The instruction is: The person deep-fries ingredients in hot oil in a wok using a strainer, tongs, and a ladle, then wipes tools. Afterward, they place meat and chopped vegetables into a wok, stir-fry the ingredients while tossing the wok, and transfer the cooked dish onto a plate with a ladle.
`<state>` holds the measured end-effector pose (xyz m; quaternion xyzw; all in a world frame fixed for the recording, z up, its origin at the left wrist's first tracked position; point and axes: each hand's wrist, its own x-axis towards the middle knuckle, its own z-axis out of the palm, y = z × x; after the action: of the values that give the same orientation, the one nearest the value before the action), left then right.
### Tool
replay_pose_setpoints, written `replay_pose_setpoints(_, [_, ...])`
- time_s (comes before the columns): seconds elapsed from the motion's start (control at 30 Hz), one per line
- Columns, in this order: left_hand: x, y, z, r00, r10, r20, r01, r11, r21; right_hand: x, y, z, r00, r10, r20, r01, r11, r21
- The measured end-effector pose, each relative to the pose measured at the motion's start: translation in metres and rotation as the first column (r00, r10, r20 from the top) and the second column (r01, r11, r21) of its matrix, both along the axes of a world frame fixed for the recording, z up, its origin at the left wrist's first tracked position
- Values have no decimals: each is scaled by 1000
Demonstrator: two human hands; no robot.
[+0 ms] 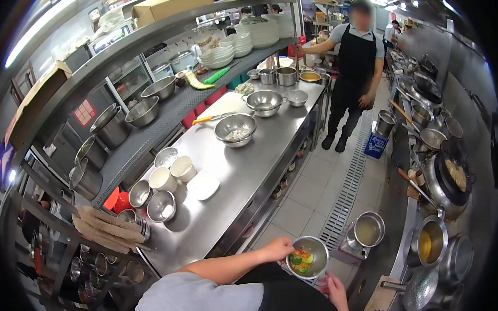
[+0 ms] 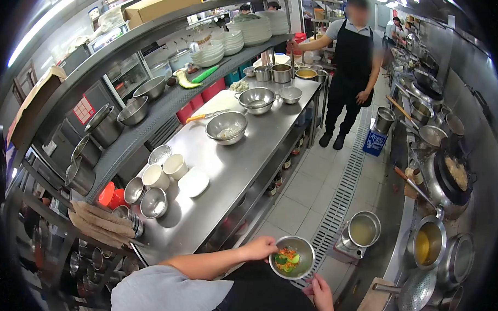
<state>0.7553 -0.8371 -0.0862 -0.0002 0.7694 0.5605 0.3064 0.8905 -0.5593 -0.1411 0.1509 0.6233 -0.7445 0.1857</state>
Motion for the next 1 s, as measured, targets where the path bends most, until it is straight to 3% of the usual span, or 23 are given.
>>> replay_pose_setpoints(0.17, [-33,45,7,980,-141,-143,156,983,100,-74,-25,31,958,-278,75,288,908,-304])
replay_pose_setpoints(0.23, [-64,41,31,972,-231,-43,235,963,129,-101,-11,30,942,-330,63,330,875,-353])
replay_pose_setpoints(0.27, [-84,28,49,959,-271,-88,278,957,83,-113,-5,25,939,-335,76,341,877,-339])
replay_pose_setpoints(0.33, [-144,-16,96,863,-245,-443,216,970,-115,-134,-8,37,929,-357,96,367,858,-359])
replay_pose_setpoints(0.37, [-180,-42,107,811,-51,-583,58,998,-6,-143,-10,44,917,-377,131,398,835,-380])
replay_pose_setpoints(0.4, [-205,-72,160,847,152,-509,-51,977,207,-151,-14,46,914,-385,125,403,835,-376])
replay_pose_setpoints(0.43, [-237,-108,194,753,293,-589,-133,944,300,-157,-15,43,914,-382,135,404,837,-369])
replay_pose_setpoints(0.47, [-290,-167,215,768,330,-550,-61,891,450,-164,-15,37,910,-386,150,414,834,-366])
replay_pose_setpoints(0.5, [-313,-196,259,418,640,-644,-315,768,559,-175,-14,33,907,-391,157,421,830,-367])
replay_pose_setpoints(0.53, [-339,-230,298,328,812,-484,-285,573,769,-181,-13,34,940,-322,115,342,886,-315])
replay_pose_setpoints(0.57, [-381,-304,323,336,823,-458,-267,549,792,-189,-17,35,941,-318,118,339,893,-297])
replay_pose_setpoints(0.6, [-403,-336,356,109,964,-242,-436,265,860,-198,-22,37,937,-324,131,349,889,-297])
replay_pose_setpoints(0.63, [-422,-371,379,-68,985,-160,-531,100,841,-204,-27,37,929,-337,151,368,880,-299])
replay_pose_setpoints(0.67, [-456,-431,371,-146,847,-512,-618,326,716,-211,-31,38,921,-354,165,389,872,-296])
replay_pose_setpoints(0.7, [-490,-490,362,-246,541,-804,-755,413,509,-217,-35,39,912,-370,178,408,866,-290])
replay_pose_setpoints(0.73, [-522,-546,355,-332,204,-921,-849,360,386,-222,-38,39,904,-383,189,423,861,-283])
replay_pose_setpoints(0.77, [-523,-541,364,-329,205,-922,-848,366,384,-227,-41,39,899,-391,200,434,856,-280])
replay_pose_setpoints(0.83, [-505,-525,391,-141,607,-782,-781,417,465,-237,-47,39,888,-408,213,455,848,-271])
replay_pose_setpoints(0.87, [-511,-534,386,-266,272,-925,-746,550,376,-240,-49,39,885,-411,218,459,848,-266])
replay_pose_setpoints(0.9, [-522,-539,386,-262,275,-925,-748,547,375,-244,-50,39,883,-413,222,462,848,-260])
replay_pose_setpoints(0.93, [-506,-503,402,-216,731,-647,-561,449,695,-246,-51,39,881,-418,223,467,847,-255])
replay_pose_setpoints(0.97, [-497,-483,409,-47,978,-203,-395,169,903,-249,-51,39,879,-420,225,468,848,-247])
replay_pose_setpoints(1.0, [-501,-494,401,-52,979,-198,-403,160,901,-252,-51,40,880,-419,226,467,850,-243])
